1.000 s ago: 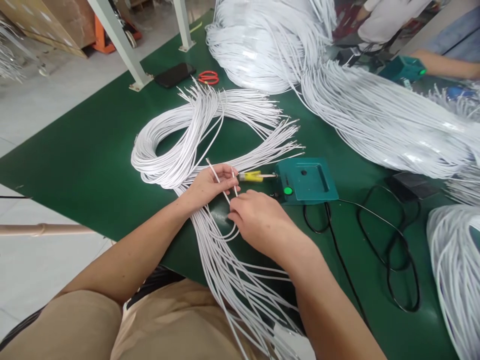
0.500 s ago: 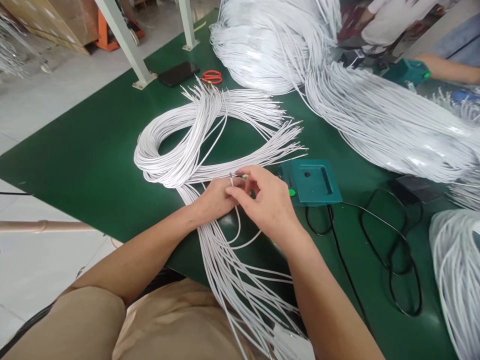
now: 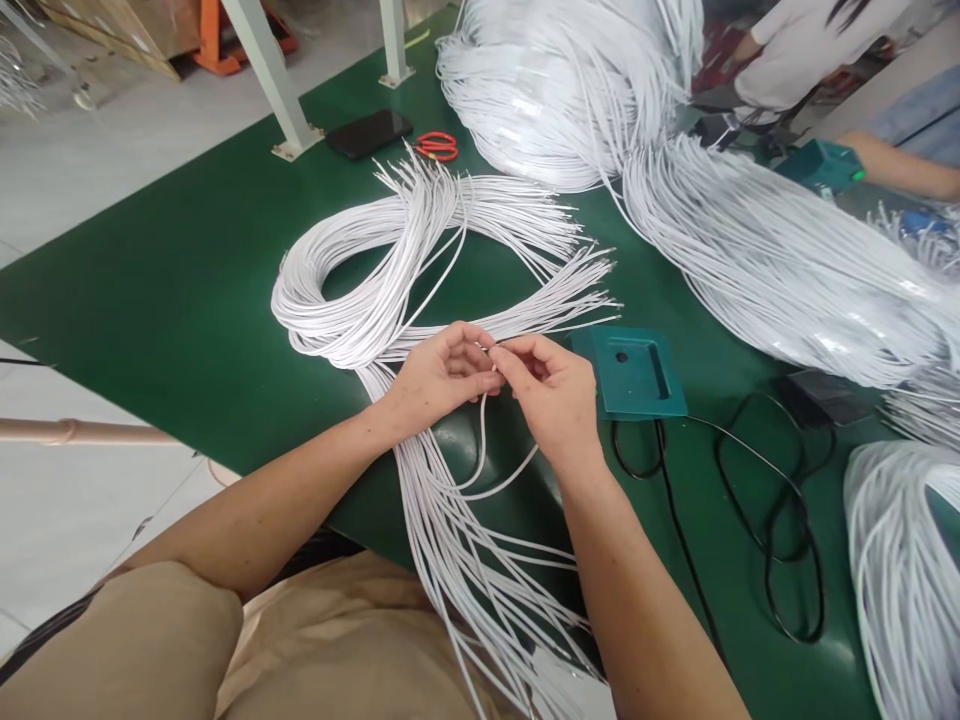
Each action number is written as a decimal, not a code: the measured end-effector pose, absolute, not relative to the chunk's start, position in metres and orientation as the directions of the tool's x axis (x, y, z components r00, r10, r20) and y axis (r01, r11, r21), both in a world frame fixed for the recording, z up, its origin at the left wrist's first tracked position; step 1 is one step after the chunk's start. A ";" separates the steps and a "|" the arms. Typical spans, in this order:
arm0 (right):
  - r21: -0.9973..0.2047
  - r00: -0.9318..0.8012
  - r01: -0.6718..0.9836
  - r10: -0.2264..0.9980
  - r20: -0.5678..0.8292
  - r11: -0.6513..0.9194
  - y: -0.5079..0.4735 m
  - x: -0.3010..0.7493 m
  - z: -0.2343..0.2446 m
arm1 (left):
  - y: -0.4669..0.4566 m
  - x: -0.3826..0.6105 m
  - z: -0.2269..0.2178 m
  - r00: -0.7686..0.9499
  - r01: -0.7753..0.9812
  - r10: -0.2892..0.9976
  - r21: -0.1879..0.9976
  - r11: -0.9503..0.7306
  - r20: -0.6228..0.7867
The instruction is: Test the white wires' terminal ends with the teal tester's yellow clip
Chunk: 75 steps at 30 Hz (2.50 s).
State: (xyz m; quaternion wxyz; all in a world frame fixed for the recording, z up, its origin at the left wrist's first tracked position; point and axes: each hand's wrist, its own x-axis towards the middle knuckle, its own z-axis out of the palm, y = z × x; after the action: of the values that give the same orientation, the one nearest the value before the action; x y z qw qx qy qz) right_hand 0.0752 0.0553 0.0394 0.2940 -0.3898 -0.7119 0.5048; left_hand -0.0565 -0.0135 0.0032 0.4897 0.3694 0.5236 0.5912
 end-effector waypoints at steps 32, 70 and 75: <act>-0.908 -0.676 0.003 0.669 -0.310 -0.418 0.065 0.079 0.037 | -0.017 -0.058 0.002 -0.143 -0.141 0.989 0.989 -0.047 0.027; -0.042 -0.791 0.577 0.571 0.217 0.815 0.096 0.100 0.018 | 0.000 -0.060 -0.018 -0.253 0.004 0.953 0.985 0.171 -0.165; -0.019 -0.770 0.603 0.589 0.244 0.797 0.096 0.098 0.016 | 0.002 -0.060 -0.023 -0.280 0.133 0.951 0.975 0.176 -0.133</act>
State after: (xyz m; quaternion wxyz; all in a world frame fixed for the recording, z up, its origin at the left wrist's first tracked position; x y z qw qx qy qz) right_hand 0.0982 0.0963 0.0164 0.1196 -0.3170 -0.9404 -0.0300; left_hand -0.0599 0.0025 -0.0234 0.4245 0.4242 0.6386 0.4817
